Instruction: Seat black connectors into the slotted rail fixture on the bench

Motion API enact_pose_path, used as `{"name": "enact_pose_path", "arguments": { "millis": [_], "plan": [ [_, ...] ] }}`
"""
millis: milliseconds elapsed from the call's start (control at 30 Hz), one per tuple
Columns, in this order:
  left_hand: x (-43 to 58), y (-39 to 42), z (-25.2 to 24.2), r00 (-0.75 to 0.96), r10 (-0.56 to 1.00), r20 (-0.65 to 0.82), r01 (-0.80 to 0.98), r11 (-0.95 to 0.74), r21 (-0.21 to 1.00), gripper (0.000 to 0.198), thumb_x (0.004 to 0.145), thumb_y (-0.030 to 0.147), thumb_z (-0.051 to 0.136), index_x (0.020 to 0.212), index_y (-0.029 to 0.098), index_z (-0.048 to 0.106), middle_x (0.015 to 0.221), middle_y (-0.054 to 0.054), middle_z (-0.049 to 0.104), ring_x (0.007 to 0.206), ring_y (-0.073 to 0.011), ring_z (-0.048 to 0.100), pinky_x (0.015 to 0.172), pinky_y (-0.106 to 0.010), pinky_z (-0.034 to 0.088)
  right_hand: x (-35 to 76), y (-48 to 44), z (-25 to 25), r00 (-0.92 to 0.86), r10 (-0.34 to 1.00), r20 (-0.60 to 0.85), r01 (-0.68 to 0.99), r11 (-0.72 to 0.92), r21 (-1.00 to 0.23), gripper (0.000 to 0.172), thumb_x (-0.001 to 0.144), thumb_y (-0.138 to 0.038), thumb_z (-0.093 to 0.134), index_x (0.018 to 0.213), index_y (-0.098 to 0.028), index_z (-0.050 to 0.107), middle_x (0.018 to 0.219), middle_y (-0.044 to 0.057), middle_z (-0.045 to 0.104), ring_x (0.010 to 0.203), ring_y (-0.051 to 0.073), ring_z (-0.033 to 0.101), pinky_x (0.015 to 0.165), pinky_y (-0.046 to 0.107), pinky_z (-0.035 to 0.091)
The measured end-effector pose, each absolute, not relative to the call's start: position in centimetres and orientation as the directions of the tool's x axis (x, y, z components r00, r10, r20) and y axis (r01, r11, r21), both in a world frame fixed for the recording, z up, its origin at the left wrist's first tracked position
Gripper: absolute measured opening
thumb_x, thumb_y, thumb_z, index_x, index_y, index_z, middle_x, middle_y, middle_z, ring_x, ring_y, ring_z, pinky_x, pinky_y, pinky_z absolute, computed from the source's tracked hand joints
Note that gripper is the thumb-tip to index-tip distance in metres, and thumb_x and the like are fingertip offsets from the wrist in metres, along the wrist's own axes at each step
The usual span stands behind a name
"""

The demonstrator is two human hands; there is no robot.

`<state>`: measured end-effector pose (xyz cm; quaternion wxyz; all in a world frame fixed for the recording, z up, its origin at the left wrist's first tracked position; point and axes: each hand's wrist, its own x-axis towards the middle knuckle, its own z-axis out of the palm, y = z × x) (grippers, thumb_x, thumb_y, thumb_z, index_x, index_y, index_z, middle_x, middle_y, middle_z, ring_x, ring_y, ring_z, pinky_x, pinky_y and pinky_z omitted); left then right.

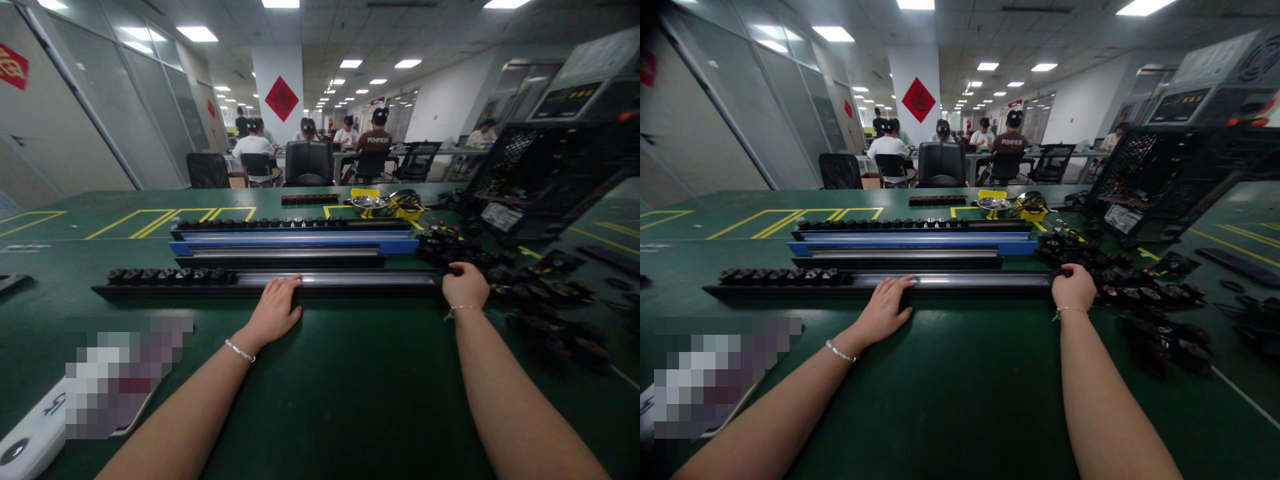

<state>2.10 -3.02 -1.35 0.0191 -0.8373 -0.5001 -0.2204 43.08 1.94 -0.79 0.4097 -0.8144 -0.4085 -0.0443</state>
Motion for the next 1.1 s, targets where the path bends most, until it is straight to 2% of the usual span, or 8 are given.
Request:
{"name": "enact_pose_path", "arguments": {
  "millis": [133,300,467,700,867,967,1100],
  "plan": [
    [2.1,-3.0,-1.4,0.408,0.823,0.395,0.845,-0.505,0.178,0.048,0.076,0.023,0.053,0.123,0.019,0.043,0.138,-0.009,0.049,0.125,-0.0255,0.044,0.111,-0.050,0.025,42.7,1.6,-0.6,0.654,0.622,0.430,0.715,-0.325,-0.618,0.033,0.065,-0.016,0.050,0.094,-0.017,0.067,0.087,0.009,0.059,0.085,0.024,0.055,0.086,0.043,0.045],
    [2.1,-3.0,-1.5,0.409,0.817,0.406,0.839,-0.512,0.185,0.048,0.076,0.023,0.053,0.122,0.020,0.043,0.138,-0.009,0.049,0.125,-0.0249,0.044,0.112,-0.049,0.025,43.6,0.9,-0.7,0.713,0.525,0.465,0.685,-0.381,-0.620,0.032,0.066,-0.017,0.050,0.092,-0.015,0.068,0.090,0.012,0.059,0.092,0.028,0.054,0.087,0.045,0.044],
    [2.1,-3.0,-1.5,0.403,0.819,0.409,0.839,-0.509,0.191,0.048,0.076,0.023,0.053,0.123,0.020,0.043,0.137,-0.009,0.049,0.126,-0.0250,0.044,0.112,-0.049,0.025,44.5,1.2,-1.3,0.618,0.583,0.527,0.754,-0.250,-0.607,0.034,0.069,-0.017,0.047,0.096,-0.015,0.067,0.093,0.010,0.060,0.098,0.026,0.053,0.092,0.041,0.042],
    [2.1,-2.9,-1.4,0.395,0.829,0.396,0.845,-0.497,0.198,0.048,0.075,0.022,0.053,0.122,0.022,0.044,0.137,-0.008,0.050,0.125,-0.0254,0.045,0.111,-0.051,0.026,45.4,2.4,-2.3,0.652,0.595,0.470,0.705,-0.248,-0.665,0.037,0.070,-0.020,0.047,0.102,-0.016,0.066,0.102,0.010,0.062,0.102,0.026,0.053,0.096,0.045,0.040],
    [2.1,-2.9,-1.4,0.399,0.825,0.399,0.841,-0.503,0.197,0.047,0.076,0.022,0.052,0.122,0.021,0.044,0.137,-0.008,0.050,0.125,-0.0248,0.045,0.111,-0.050,0.026,45.7,3.2,-2.7,0.640,0.640,0.425,0.682,-0.218,-0.698,0.043,0.076,-0.028,0.048,0.114,-0.017,0.063,0.128,0.011,0.051,0.121,0.025,0.043,0.107,0.043,0.029],
    [2.2,-2.9,-1.4,0.395,0.825,0.404,0.837,-0.505,0.212,0.046,0.076,0.022,0.052,0.122,0.022,0.046,0.135,-0.007,0.052,0.123,-0.0243,0.046,0.111,-0.050,0.027,45.8,3.5,-3.0,0.634,0.678,0.372,0.675,-0.249,-0.695,0.038,0.078,-0.032,0.047,0.108,-0.018,0.066,0.137,0.011,0.043,0.129,0.029,0.034,0.109,0.046,0.024],
    [2.0,-2.8,-1.3,0.351,0.826,0.441,0.846,-0.481,0.228,0.039,0.078,0.023,0.051,0.117,0.023,0.051,0.132,-0.007,0.054,0.125,-0.0248,0.043,0.110,-0.050,0.028,46.0,3.6,-3.2,0.636,0.710,0.302,0.680,-0.330,-0.654,0.037,0.080,-0.036,0.043,0.096,-0.015,0.069,0.139,0.012,0.041,0.132,0.034,0.025,0.109,0.047,0.021]
  ]
}}
